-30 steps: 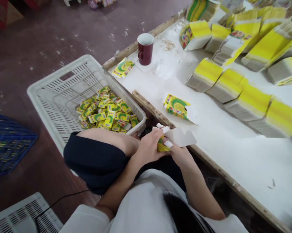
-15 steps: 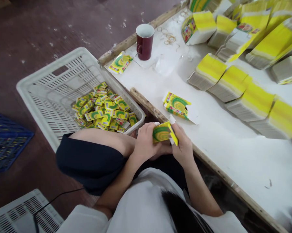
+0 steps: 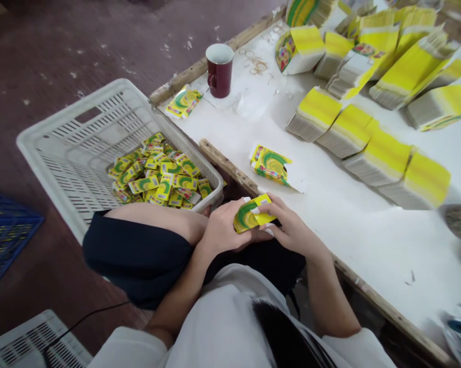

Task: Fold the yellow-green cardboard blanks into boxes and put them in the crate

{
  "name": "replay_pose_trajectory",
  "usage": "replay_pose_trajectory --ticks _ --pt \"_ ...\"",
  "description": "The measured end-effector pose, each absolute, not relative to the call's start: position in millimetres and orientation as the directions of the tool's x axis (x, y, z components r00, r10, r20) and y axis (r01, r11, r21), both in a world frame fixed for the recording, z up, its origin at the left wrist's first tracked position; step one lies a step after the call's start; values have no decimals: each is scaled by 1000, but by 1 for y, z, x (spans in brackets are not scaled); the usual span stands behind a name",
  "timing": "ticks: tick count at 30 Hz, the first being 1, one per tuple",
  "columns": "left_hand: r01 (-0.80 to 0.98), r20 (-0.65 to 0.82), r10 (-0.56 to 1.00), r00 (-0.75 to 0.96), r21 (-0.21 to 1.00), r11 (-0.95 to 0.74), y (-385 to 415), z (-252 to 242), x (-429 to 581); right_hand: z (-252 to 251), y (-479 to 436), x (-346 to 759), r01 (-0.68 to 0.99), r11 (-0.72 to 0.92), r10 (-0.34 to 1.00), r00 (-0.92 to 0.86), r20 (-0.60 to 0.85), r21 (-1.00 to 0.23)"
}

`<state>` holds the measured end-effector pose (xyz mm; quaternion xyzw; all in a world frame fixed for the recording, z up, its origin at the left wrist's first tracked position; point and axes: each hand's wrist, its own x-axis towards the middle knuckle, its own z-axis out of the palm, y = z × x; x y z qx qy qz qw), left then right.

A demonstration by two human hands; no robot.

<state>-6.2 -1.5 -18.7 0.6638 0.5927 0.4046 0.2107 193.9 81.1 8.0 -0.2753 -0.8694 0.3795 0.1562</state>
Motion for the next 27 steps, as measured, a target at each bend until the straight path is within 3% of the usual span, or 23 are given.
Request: replay_pose_trajectory --ticks 4,13,17,23,25,27 --pt "634 249 967 -50 756 -162 -2 -18 -9 6 75 184 347 540 613 -786 76 -767" --pt "527 247 968 -40 828 -190 -2 -15 -11 14 94 202 243 534 485 -873 58 -810" --pt "552 301 953 -42 801 -229 0 -15 -12 7 83 192 282 452 607 -793 60 -846" --pt "528 263 960 -93 831 -176 -1 -18 -8 -3 70 178 294 412 724 -680 114 -862" --pt "406 244 950 -195 902 -148 -1 -22 -7 -2 74 176 262 415 755 -633 170 -871" --pt "169 198 873 -446 976 -135 2 -27 -10 -1 85 178 285 410 817 -536 210 -866"
